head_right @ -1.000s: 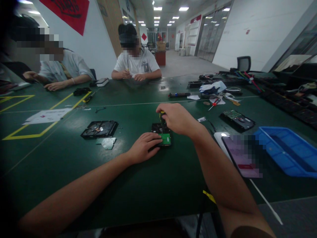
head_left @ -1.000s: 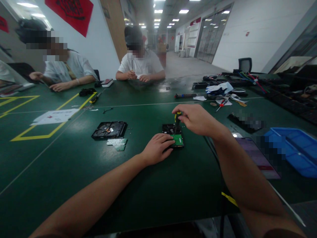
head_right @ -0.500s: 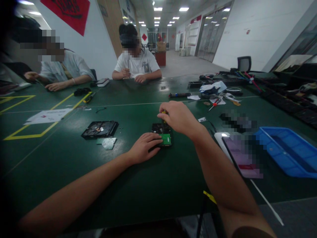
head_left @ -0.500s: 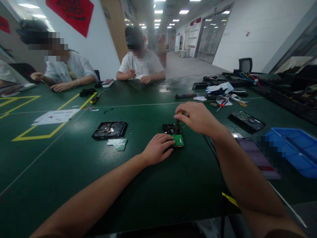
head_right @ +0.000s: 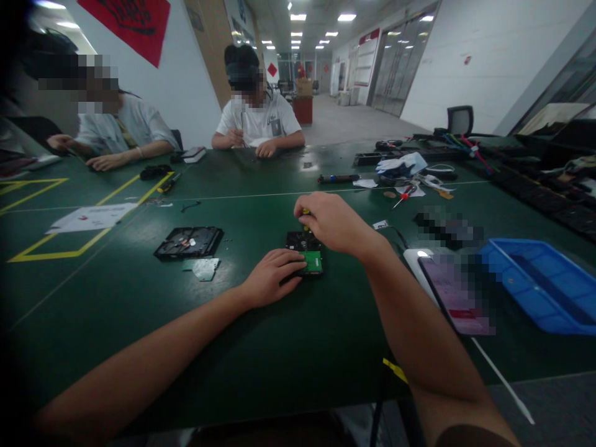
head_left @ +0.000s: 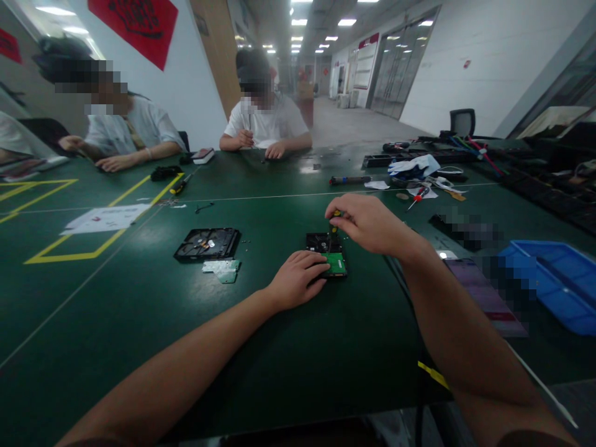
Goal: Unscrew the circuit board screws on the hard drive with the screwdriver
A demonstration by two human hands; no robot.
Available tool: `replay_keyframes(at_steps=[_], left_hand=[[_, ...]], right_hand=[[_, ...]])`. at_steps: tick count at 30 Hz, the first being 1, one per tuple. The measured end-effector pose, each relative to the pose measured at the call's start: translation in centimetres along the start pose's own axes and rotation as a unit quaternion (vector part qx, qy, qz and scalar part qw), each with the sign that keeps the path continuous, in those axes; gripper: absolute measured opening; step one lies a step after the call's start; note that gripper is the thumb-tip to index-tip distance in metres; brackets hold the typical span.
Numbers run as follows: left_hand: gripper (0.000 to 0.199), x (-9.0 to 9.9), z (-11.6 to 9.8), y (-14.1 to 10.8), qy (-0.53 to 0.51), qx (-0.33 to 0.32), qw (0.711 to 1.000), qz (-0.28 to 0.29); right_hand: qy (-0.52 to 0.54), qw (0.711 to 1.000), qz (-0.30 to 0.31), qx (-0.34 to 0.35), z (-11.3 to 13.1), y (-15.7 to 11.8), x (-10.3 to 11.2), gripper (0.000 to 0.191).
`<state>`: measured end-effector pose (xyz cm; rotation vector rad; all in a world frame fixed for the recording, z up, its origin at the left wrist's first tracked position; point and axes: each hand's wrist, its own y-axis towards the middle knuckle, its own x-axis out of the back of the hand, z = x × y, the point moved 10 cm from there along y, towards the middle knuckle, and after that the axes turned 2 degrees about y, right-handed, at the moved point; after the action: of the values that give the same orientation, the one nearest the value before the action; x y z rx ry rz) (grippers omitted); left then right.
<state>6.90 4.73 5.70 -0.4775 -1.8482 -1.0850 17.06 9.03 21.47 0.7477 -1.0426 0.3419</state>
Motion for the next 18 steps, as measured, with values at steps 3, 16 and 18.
replay_keyframes(at_steps=[3,16,18], left_hand=[[0.035,0.07,-0.01,0.01,-0.002,0.001,1.0,-0.001],[0.035,-0.11,0.13,-0.05,-0.004,0.002,1.0,-0.001],[0.035,-0.1,0.09,-0.02,-0.003,0.002,1.0,0.002]], right_hand=[[-0.016,1.0,0.0,-0.008,-0.1,-0.05,0.14,0.012],[-0.025,1.0,0.001,-0.008,-0.2,-0.18,0.08,0.017],[-0.012,1.0,-0.001,0.001,-0.03,-0.19,0.04,0.019]])
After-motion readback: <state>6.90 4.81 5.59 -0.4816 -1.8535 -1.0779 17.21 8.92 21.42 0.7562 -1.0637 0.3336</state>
